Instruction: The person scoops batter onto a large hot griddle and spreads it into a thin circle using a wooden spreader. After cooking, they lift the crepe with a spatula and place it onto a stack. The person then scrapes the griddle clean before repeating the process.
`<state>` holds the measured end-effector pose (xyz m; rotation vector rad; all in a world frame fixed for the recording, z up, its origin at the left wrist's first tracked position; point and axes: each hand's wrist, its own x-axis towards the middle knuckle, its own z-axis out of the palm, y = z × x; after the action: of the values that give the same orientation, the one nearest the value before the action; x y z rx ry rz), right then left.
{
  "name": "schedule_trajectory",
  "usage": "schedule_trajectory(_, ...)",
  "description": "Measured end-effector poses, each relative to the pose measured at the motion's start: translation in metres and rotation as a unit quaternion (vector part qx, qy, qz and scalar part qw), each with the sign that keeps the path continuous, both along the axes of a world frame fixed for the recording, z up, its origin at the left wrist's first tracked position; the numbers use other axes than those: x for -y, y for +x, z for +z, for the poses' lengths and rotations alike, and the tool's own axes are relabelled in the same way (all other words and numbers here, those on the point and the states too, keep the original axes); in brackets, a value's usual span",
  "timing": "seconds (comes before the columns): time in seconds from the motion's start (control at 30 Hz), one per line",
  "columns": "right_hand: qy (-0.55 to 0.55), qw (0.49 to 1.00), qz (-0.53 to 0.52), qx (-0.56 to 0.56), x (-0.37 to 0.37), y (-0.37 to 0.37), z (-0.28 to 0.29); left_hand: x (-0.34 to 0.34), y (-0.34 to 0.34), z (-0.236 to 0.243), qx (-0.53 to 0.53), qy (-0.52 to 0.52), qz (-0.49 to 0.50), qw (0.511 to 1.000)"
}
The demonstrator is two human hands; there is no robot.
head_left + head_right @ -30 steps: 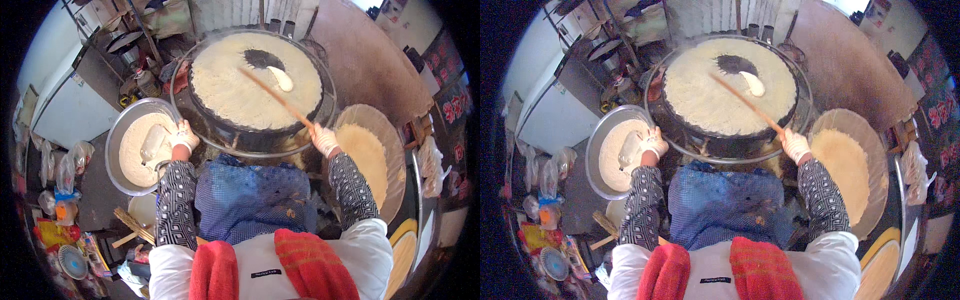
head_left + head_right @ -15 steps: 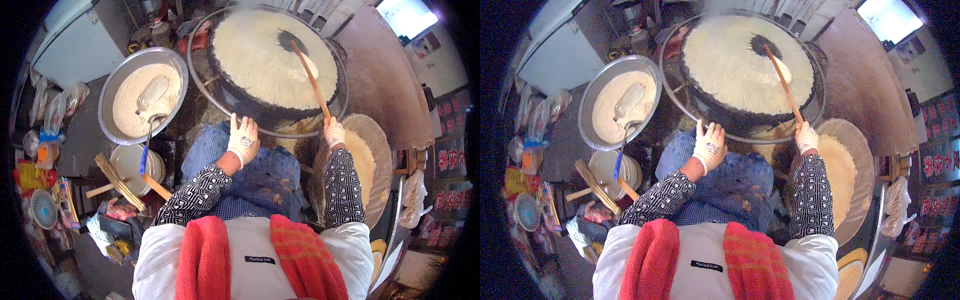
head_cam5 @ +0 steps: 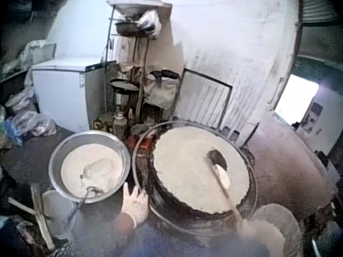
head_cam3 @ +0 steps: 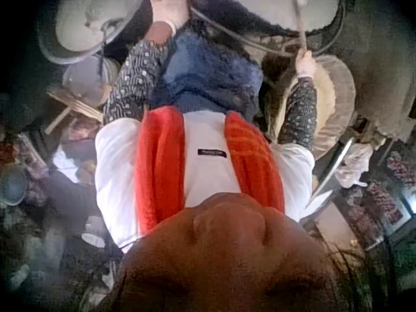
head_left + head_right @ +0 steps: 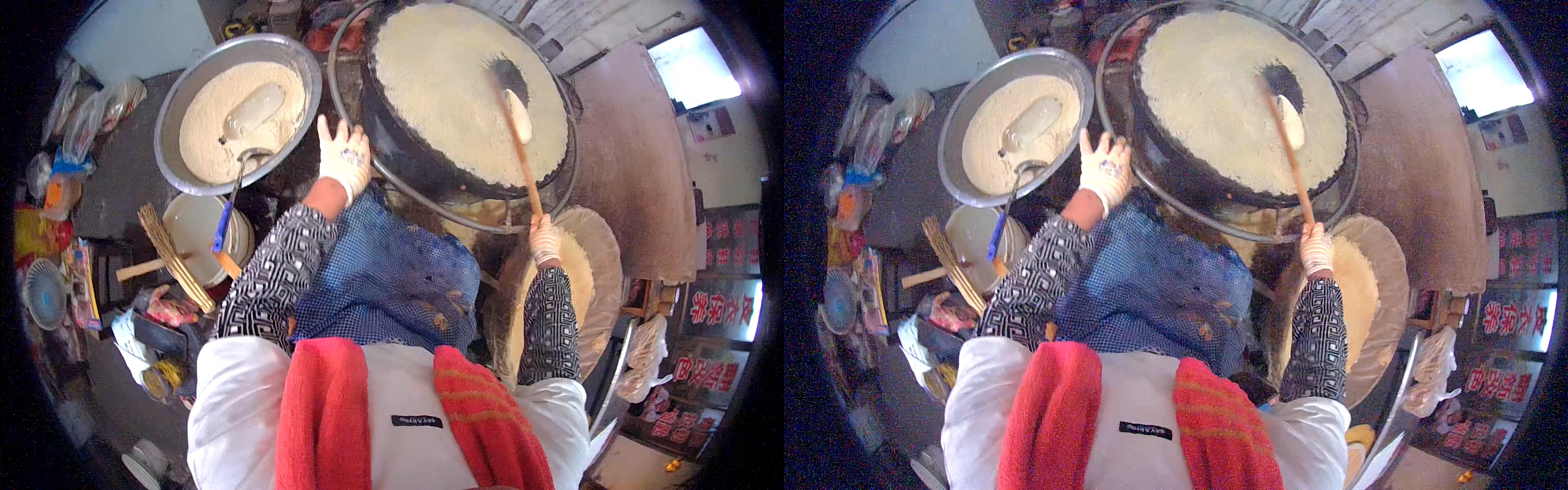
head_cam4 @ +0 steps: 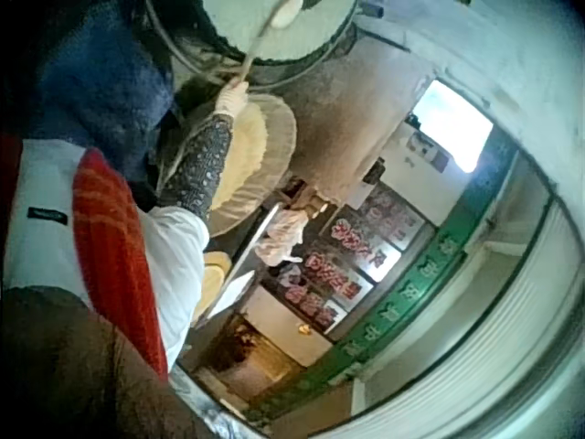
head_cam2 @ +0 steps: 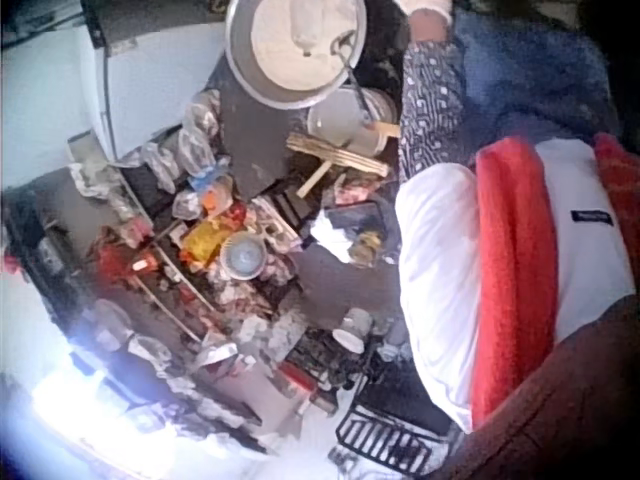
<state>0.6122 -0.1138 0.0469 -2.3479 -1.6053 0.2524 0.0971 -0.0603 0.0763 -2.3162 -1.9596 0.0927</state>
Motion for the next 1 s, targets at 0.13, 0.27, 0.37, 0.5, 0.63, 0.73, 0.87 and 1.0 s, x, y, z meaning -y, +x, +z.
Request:
schedule_trajectory(0.13,-0.015,0.985,0.022,0.168,-0.01,-0.004,0.013,-0.024,-0.021,0.002,-0.005,0.003,0.061,0.998)
schedule_trajectory(0.27,-0.019,0.999,0.041,-0.031,0.015,0.003,0.005,-0.06,-0.038,-0.004,0.003,-0.023,0.081,0.996)
schedule_trajectory(0.37,0.009,1.0,-0.001,0.01,0.01,0.011,0.002,-0.091,-0.056,-0.002,0.015,-0.035,0.12,0.992)
schedule_trajectory(0.5,-0.029,0.984,0.051,0.166,0.004,-0.013,0.03,-0.055,-0.029,-0.001,0.089,0.072,0.081,0.99)
schedule_trajectory(0.63,-0.026,0.999,0.013,0.021,0.008,0.026,-0.002,0.028,0.058,0.023,0.159,0.097,-0.123,0.975)
schedule_trajectory(0.73,-0.038,0.984,0.054,0.168,-0.007,-0.012,0.021,0.077,0.097,-0.005,0.144,0.041,-0.206,0.967)
schedule_trajectory(0.87,-0.028,0.979,0.116,0.168,-0.003,-0.037,0.034,0.089,0.099,-0.002,0.057,0.016,-0.169,0.984)
schedule_trajectory(1.0,-0.02,0.984,0.058,0.17,0.001,-0.002,0.018,0.069,0.072,0.022,-0.004,-0.036,-0.153,0.988)
